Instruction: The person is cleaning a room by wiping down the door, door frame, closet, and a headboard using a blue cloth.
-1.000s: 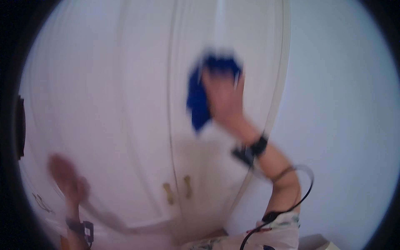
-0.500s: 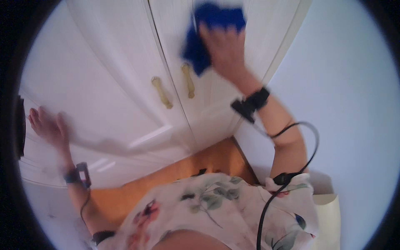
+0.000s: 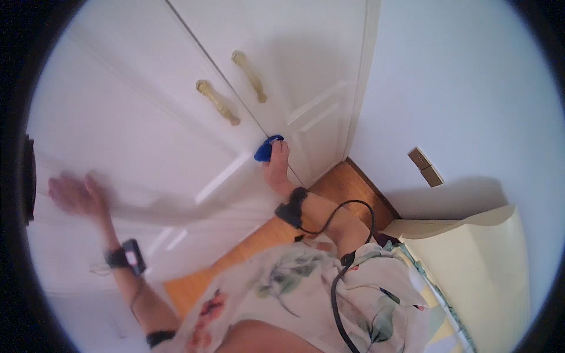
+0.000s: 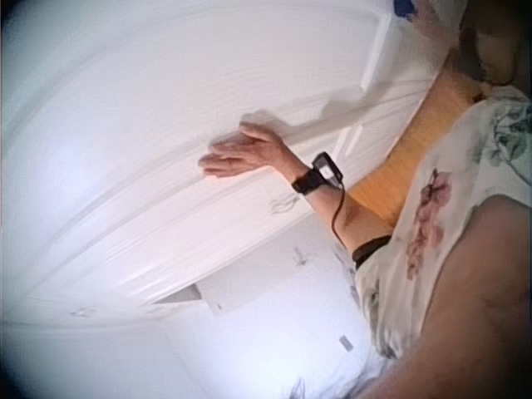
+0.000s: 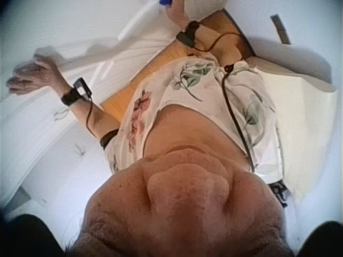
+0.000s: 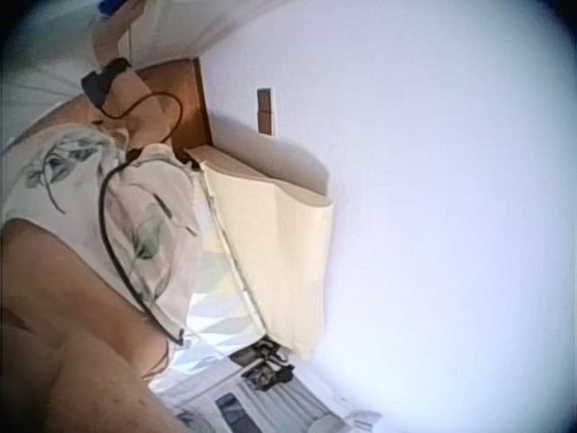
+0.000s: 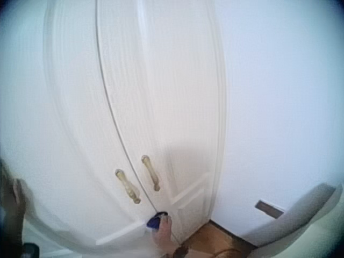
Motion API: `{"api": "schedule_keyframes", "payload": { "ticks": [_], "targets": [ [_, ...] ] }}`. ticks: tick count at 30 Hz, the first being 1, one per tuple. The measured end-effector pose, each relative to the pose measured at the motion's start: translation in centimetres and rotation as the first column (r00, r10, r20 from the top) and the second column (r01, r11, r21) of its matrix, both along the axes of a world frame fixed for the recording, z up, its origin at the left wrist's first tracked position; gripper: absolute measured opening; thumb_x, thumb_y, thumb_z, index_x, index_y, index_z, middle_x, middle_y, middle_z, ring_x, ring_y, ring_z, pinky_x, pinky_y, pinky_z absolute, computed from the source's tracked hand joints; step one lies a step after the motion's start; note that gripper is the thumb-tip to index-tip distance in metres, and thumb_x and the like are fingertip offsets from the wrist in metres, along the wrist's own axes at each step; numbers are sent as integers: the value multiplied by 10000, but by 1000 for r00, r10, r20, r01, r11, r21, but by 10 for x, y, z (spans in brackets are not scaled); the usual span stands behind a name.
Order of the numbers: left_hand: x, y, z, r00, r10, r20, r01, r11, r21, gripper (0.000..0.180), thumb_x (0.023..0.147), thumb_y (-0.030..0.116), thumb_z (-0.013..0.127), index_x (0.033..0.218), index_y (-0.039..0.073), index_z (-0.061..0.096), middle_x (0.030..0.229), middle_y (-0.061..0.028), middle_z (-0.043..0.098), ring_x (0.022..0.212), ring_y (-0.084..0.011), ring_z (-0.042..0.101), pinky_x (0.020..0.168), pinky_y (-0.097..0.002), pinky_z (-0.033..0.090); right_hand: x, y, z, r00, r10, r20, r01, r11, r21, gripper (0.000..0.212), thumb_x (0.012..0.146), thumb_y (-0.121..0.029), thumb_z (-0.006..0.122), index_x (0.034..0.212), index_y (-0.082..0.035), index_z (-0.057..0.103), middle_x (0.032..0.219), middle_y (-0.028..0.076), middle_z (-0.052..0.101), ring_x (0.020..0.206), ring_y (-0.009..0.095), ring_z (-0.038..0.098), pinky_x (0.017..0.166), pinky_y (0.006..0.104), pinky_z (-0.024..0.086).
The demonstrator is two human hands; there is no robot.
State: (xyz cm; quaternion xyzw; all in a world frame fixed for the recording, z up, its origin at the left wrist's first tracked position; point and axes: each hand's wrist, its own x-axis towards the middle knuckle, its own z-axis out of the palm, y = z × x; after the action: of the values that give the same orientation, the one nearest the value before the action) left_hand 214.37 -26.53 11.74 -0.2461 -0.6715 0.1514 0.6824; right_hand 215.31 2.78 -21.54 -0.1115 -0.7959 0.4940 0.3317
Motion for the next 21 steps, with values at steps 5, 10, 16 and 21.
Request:
{"api": "schedule_keyframes", "payload": {
  "ticks": [5, 10, 16, 21],
  "targets": [
    [0, 7, 6, 1000, 2, 6, -2, 999, 53, 474, 832, 277, 530, 1228, 41, 420, 1319, -160, 344, 1216, -356, 305, 993, -466, 241, -58, 120, 33, 874, -486, 31, 482, 855, -192, 419, 643, 9, 471, 1060, 49, 463, 1034, 236, 478, 1011, 382, 418, 920, 414, 317],
    [9, -17, 17, 991, 120, 59, -122, 992, 28, 501, 852, 252, 452, 1275, 10, 338, 1336, -220, 286, 1232, -401, 262, 999, -500, 197, -96, 232, 118, 736, -648, -198, 618, 762, -194, 372, 646, 38, 416, 1013, 36, 472, 971, 207, 480, 930, 358, 436, 834, 417, 338],
    [30, -38, 17, 969, 231, 84, -237, 970, 62, 494, 878, 261, 397, 1282, -8, 307, 1347, -222, 260, 1245, -393, 239, 1013, -491, 188, -116, 232, 374, 660, -155, -735, 484, 836, 259, 569, 688, -10, 403, 1242, 85, 309, 1295, 266, 301, 1229, 414, 237, 1037, 429, 150],
    [13, -34, 19, 964, 234, 124, -243, 968, 63, 489, 883, 266, 387, 1275, -15, 310, 1348, -217, 260, 1243, -394, 242, 1010, -490, 198, -114, 295, 629, 540, 110, -835, 689, 511, 513, 502, 707, -104, 499, 1201, -43, 433, 1273, 237, 353, 1147, 395, 350, 971, 430, 285]
  ]
}}
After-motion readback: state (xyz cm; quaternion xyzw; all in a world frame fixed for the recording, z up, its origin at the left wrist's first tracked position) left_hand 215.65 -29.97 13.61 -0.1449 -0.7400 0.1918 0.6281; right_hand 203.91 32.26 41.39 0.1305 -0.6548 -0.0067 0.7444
